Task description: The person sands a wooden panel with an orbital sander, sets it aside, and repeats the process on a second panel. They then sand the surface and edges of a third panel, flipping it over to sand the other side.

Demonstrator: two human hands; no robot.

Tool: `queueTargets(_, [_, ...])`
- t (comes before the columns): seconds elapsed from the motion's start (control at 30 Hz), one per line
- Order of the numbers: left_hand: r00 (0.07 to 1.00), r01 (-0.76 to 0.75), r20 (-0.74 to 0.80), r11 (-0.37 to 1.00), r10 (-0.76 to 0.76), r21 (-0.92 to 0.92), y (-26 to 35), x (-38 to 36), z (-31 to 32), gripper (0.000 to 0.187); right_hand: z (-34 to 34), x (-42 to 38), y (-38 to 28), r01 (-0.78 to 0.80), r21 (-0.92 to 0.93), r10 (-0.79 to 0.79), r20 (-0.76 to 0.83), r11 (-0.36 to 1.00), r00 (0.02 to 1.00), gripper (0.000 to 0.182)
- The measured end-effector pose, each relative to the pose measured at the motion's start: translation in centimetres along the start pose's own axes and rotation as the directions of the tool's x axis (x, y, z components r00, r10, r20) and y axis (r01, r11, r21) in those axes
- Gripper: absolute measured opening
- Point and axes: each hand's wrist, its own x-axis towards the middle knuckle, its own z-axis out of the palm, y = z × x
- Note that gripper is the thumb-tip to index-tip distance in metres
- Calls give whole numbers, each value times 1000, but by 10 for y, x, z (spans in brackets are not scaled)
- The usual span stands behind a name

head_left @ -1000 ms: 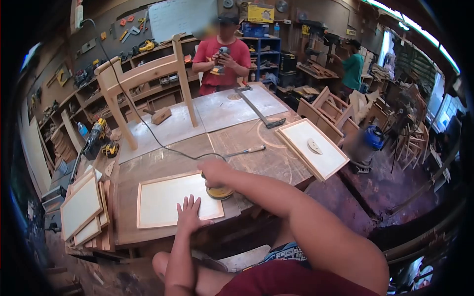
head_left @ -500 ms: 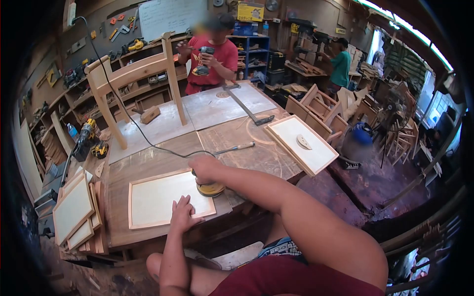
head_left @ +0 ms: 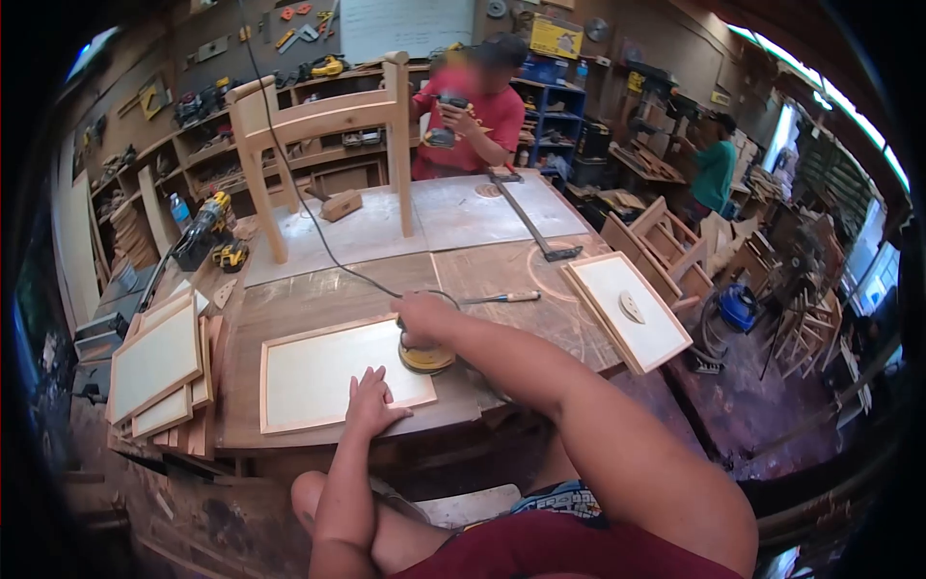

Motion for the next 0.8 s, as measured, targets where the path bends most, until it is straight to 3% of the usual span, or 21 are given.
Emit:
queueTargets(0.33, [999, -3, 49, 1000, 4, -9, -1, 4, -5, 50, 11, -1, 8, -10, 1, 10, -57, 1000, 998, 60])
queueTargets(0.47, [999, 14, 48, 995, -10, -95, -3, 13, -3, 48, 11, 1, -5, 18, -48, -20, -47, 999, 999, 58])
queueTargets(0.63, [1000, 28, 10, 995, -27, -96, -1, 18, 2, 47, 11, 8, -2, -4, -23, 4, 1, 1000, 1000, 56])
queueTargets(0.73, [999, -31, -44, 999, 30, -16, -8, 18, 10, 47, 14, 4, 4, 11, -71, -16, -69, 997, 997, 54])
queueTargets(0.8, [996, -42, -86, 997, 36, -65, -7, 16, 9, 50, 19, 6, 6, 14, -104, -23, -84, 994, 996, 55])
